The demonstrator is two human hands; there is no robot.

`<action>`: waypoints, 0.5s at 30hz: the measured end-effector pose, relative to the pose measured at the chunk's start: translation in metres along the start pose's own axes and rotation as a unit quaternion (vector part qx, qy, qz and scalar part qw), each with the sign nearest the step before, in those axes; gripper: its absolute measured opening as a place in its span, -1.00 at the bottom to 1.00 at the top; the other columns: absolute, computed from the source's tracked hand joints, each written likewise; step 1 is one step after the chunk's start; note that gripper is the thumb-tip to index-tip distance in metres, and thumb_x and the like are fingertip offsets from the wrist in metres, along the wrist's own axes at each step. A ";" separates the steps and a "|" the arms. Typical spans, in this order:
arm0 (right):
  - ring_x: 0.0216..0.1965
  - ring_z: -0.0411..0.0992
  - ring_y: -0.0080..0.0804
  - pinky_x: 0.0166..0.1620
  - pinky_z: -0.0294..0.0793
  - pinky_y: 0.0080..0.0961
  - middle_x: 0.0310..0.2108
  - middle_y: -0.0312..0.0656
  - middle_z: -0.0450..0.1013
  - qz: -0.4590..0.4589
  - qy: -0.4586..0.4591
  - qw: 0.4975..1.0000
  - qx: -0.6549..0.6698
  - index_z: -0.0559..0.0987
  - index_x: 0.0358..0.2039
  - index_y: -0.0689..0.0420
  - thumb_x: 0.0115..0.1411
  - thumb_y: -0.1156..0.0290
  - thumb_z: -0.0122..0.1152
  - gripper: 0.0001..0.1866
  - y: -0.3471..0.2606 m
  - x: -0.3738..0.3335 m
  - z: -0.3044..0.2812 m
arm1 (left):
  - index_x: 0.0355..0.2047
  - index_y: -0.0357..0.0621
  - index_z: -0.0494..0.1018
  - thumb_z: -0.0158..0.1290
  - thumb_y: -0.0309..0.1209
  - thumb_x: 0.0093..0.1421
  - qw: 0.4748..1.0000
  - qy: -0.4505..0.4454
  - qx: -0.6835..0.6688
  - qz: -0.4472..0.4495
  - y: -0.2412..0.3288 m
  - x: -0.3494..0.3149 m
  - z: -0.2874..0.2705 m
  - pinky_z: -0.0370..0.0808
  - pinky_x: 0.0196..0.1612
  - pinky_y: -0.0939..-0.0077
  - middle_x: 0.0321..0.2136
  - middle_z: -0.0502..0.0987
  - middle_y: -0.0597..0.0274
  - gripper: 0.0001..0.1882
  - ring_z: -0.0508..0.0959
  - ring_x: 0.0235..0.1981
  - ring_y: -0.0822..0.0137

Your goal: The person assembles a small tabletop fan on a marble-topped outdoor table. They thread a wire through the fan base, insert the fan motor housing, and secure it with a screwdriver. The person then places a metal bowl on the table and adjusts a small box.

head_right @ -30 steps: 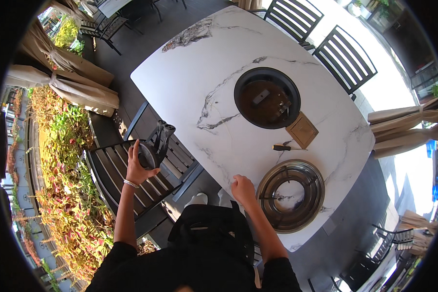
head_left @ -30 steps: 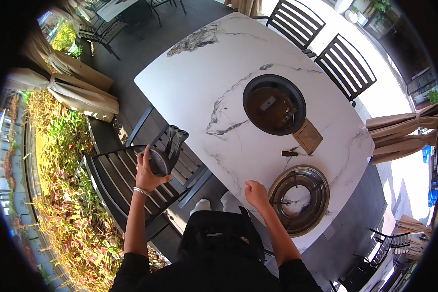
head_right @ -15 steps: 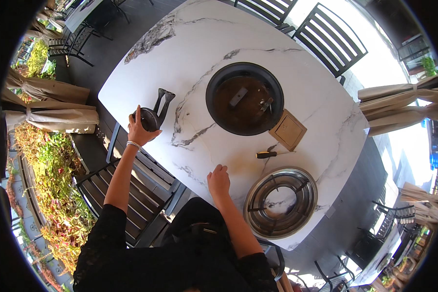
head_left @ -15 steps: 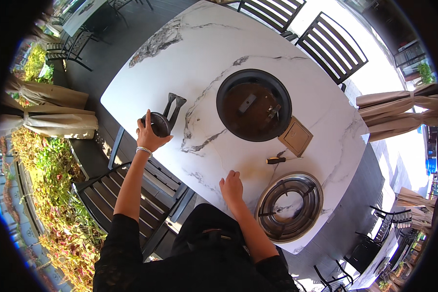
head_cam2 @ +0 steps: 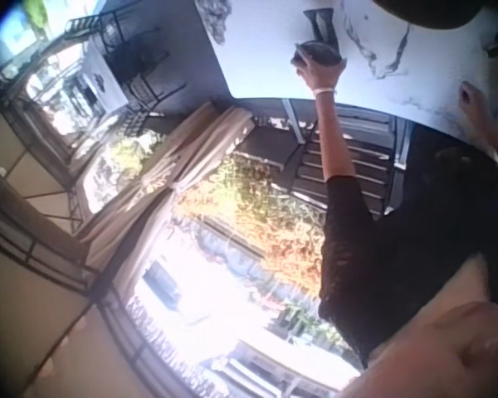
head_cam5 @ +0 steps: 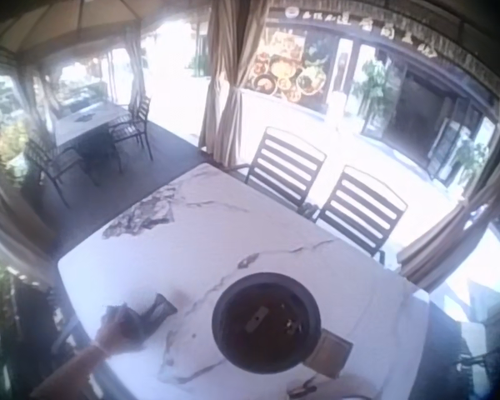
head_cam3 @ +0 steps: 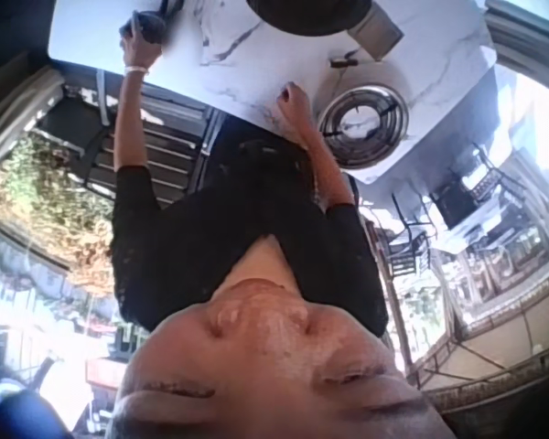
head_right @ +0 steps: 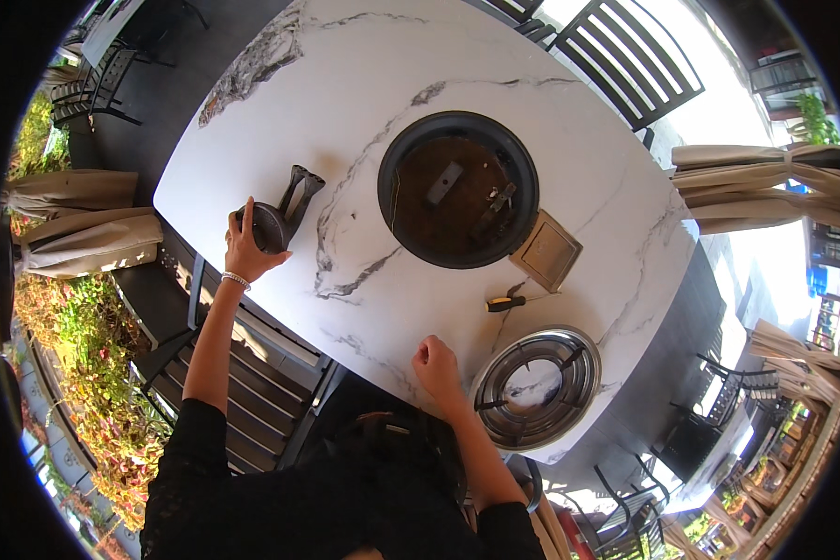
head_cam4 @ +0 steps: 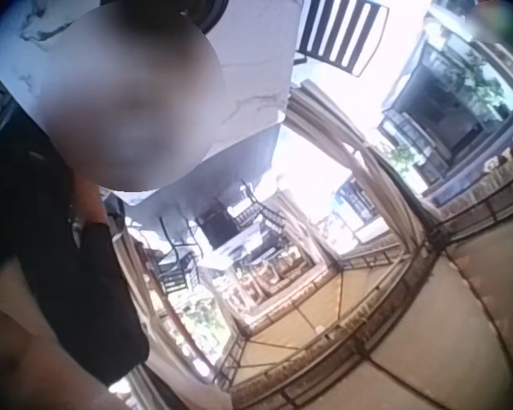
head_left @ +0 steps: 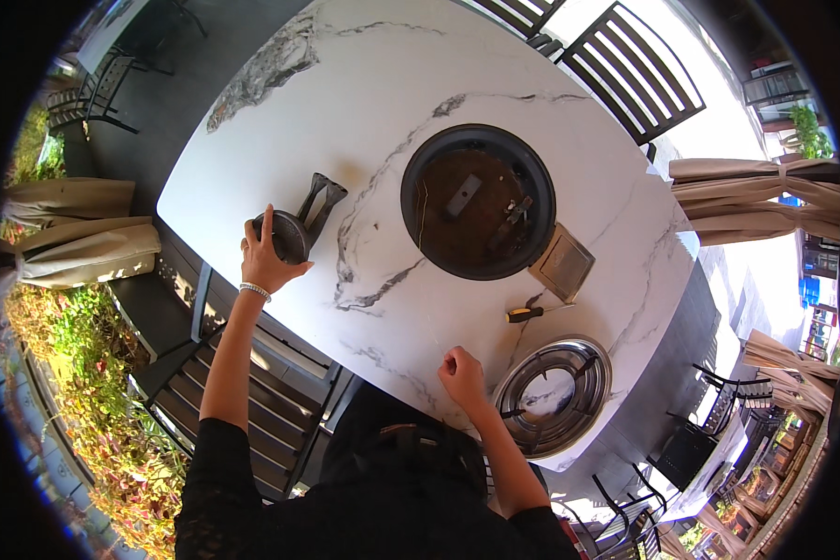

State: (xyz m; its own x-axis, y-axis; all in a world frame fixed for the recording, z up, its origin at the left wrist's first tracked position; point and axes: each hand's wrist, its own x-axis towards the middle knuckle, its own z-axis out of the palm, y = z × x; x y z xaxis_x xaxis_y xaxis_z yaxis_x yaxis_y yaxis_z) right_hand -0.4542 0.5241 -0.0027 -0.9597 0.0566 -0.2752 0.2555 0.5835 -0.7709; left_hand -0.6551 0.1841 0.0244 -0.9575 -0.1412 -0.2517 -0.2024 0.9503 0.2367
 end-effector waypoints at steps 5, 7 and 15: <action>-0.60 0.41 -0.36 -0.47 0.39 -0.50 -0.64 -0.14 0.39 0.054 0.025 0.998 0.034 0.41 -0.49 0.21 -0.03 0.54 0.12 -0.92 -0.006 -0.013 -0.039 | 0.27 0.31 -0.28 0.42 -0.01 -0.54 0.998 -0.055 -0.027 0.015 0.009 -0.002 0.007 0.33 0.02 -0.07 0.18 -0.15 -0.30 0.40 0.09 0.13 -0.36; -0.60 0.42 -0.34 -0.49 0.39 -0.47 -0.65 -0.13 0.38 0.053 0.044 0.997 0.038 0.40 -0.48 0.21 -0.02 0.53 0.11 -0.91 -0.005 -0.015 -0.050 | 0.27 0.31 -0.30 0.42 0.03 -0.56 0.998 -0.049 0.006 0.030 0.011 -0.001 0.009 0.30 0.05 -0.08 0.20 -0.20 -0.30 0.44 0.05 0.15 -0.36; -0.60 0.45 -0.28 -0.50 0.41 -0.47 -0.63 -0.09 0.42 0.063 0.037 0.992 0.100 0.38 -0.48 0.23 0.01 0.53 0.10 -0.91 0.000 -0.032 -0.084 | 0.27 0.25 -0.29 0.35 0.10 -0.44 0.994 0.004 0.099 0.047 0.019 -0.012 0.005 0.05 0.13 -0.24 0.25 -0.25 -0.22 0.35 -0.02 0.20 -0.33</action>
State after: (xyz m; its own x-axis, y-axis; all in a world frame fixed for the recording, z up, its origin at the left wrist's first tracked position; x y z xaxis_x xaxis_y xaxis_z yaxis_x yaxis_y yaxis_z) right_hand -0.4335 0.5906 0.0541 -0.9224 0.1827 -0.3403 0.3858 0.3965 -0.8330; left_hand -0.6464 0.2057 0.0274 -0.9720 -0.0510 -0.2293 -0.0687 0.9952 0.0701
